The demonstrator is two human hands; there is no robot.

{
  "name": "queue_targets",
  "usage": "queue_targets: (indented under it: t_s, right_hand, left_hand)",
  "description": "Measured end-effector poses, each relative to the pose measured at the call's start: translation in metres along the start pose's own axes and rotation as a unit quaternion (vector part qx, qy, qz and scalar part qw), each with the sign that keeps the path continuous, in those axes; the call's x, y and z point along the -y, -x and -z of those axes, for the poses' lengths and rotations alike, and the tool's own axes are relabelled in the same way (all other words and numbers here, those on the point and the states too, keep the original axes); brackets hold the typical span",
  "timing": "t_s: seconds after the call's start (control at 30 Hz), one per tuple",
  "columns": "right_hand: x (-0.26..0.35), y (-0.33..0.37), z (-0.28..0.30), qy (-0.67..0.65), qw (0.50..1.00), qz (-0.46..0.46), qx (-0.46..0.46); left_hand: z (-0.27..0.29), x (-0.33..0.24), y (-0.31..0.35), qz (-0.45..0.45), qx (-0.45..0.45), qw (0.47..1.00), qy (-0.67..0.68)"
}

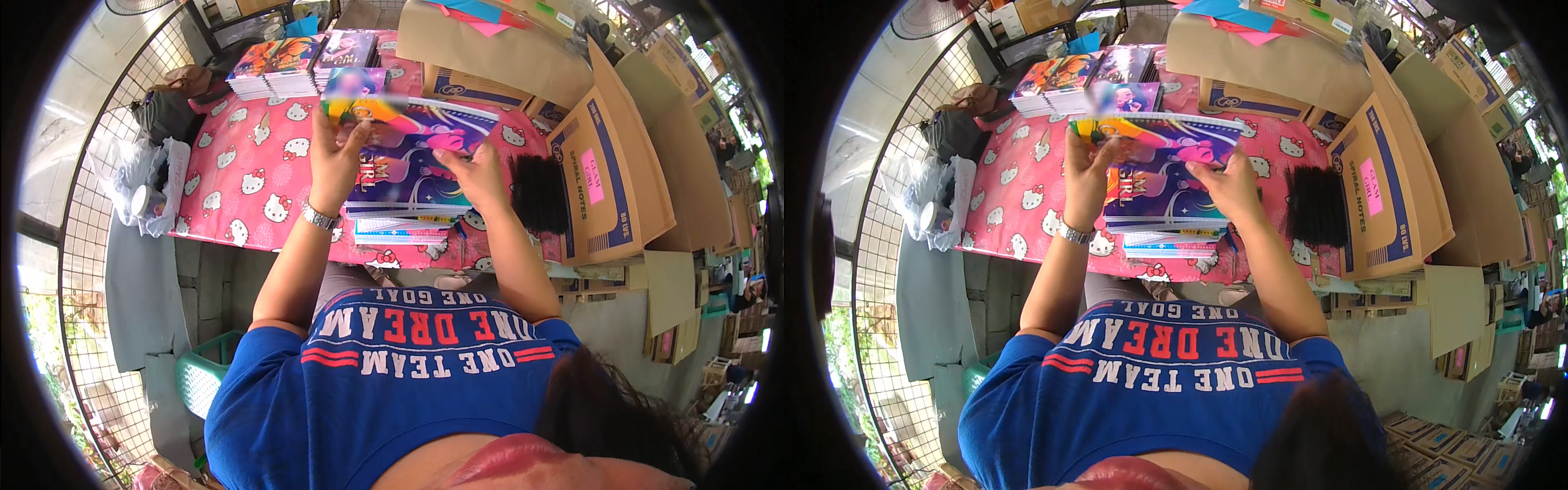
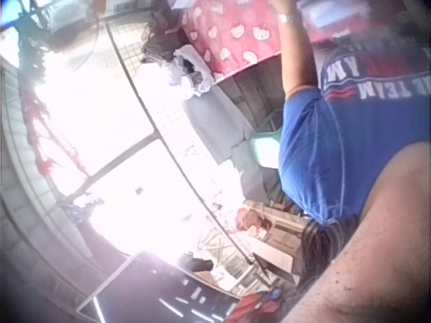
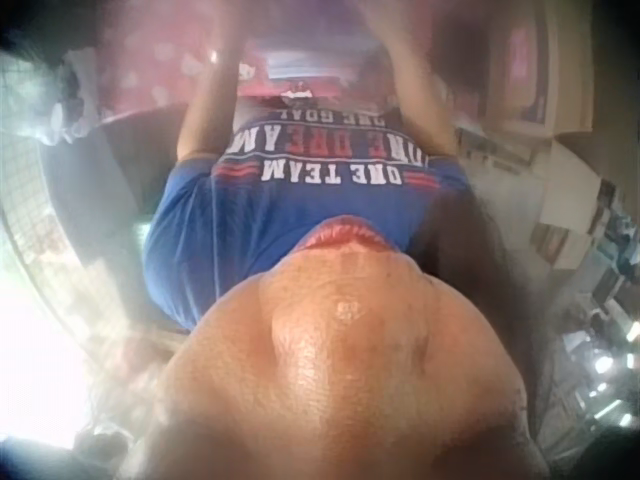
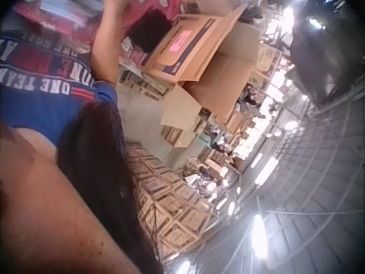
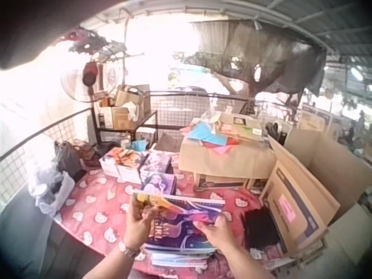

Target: The person manually threads a plastic spiral coil through the pre-punched holes of a stack of paper and covers to assemble notebooks, then places them on a stack.

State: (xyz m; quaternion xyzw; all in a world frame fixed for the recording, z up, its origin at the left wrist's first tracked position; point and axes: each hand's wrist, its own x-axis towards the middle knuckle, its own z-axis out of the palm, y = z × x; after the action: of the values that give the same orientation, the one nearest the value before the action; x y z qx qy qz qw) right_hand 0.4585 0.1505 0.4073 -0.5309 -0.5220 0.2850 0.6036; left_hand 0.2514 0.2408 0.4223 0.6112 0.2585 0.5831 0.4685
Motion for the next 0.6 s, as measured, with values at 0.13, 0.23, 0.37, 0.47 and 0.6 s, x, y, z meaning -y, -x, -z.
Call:
queue_targets:
  t_s: [0.13, 0.23, 0.37, 0.47, 0.6]
  right_hand:
    - [-0.012, -0.003, 0.001, 0.01, 0.999, 0.034, 0.01]
    - [-0.019, -0.002, -0.002, 0.09, 0.994, 0.056, 0.001]
    - [-0.014, 0.009, 0.004, 0.191, 0.979, 0.072, 0.009]
    - [-0.042, -0.009, 0.055, 0.181, 0.973, 0.138, -0.047]
    - [-0.181, -0.006, 0.172, 0.502, 0.841, -0.086, -0.184]
  left_hand:
    - [-0.002, 0.013, 0.001, -0.061, -0.071, 0.982, -0.166]
    - [-0.049, -0.032, -0.001, -0.315, -0.11, 0.863, -0.38]
    - [-0.07, -0.05, 0.002, -0.303, 0.113, 0.829, -0.457]
    - [-0.065, -0.047, -0.001, -0.322, 0.124, 0.833, -0.433]
    - [-0.064, -0.058, 0.007, -0.352, 0.178, 0.836, -0.382]
